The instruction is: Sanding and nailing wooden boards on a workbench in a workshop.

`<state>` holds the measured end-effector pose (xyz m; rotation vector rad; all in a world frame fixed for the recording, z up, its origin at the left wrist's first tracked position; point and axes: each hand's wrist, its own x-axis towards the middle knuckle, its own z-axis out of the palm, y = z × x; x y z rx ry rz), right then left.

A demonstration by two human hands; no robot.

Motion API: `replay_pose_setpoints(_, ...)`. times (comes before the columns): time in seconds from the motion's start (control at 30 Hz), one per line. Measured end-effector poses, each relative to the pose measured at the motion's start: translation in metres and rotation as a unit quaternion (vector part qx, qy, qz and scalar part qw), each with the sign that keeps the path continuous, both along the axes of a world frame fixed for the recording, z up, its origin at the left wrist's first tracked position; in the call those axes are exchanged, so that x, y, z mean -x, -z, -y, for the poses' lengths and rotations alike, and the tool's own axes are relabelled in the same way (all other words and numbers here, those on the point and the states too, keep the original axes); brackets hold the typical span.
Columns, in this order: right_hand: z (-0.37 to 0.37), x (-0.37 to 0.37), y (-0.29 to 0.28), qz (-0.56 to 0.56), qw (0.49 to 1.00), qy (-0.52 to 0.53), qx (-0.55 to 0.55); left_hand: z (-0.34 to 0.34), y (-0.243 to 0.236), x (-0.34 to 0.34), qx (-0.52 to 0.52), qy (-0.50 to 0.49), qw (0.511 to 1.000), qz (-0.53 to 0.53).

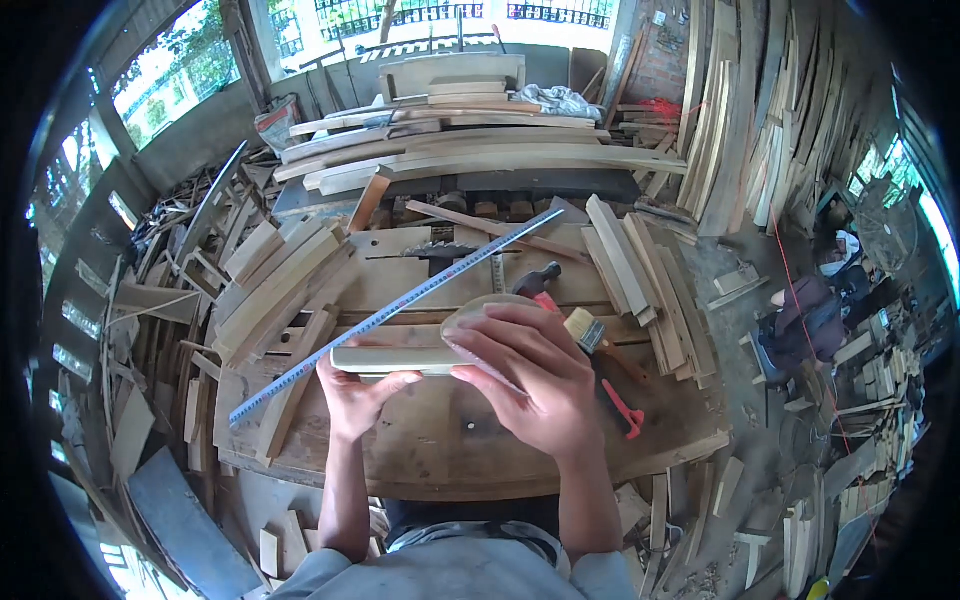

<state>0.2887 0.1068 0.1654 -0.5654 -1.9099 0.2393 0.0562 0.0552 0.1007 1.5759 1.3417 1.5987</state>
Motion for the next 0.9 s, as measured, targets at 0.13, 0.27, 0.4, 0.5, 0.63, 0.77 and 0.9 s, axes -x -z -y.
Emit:
replay_pose_setpoints(0.13, 0.014, 0.014, -0.001, 0.107, 0.99, 0.089, -0.016, -0.004, 0.04, 0.002, -0.113, -0.002, 0.991, 0.076)
replay_pose_setpoints(0.27, 0.04, 0.033, 0.023, 0.111, 0.986, 0.121, -0.039, -0.009, 0.06, -0.001, -0.172, -0.025, 0.984, 0.036)
replay_pose_setpoints(0.4, 0.062, 0.049, 0.027, 0.138, 0.977, 0.151, -0.056, -0.009, 0.062, -0.007, -0.126, -0.056, 0.989, 0.054)
replay_pose_setpoints(0.5, 0.052, 0.044, 0.03, 0.132, 0.976, 0.148, -0.09, -0.009, 0.068, -0.003, -0.178, -0.083, 0.981, -0.002)
replay_pose_setpoints(0.63, 0.041, 0.023, 0.016, 0.112, 0.978, 0.175, -0.016, -0.017, 0.066, -0.01, -0.167, -0.044, 0.984, 0.043)
replay_pose_setpoints(0.77, 0.076, 0.06, 0.028, 0.131, 0.985, 0.102, -0.035, -0.025, 0.132, 0.0, -0.072, -0.079, 0.994, 0.027)
replay_pose_setpoints(0.9, 0.053, 0.03, 0.029, 0.119, 0.977, 0.177, -0.012, -0.022, 0.071, -0.009, -0.188, -0.026, 0.982, 0.005)
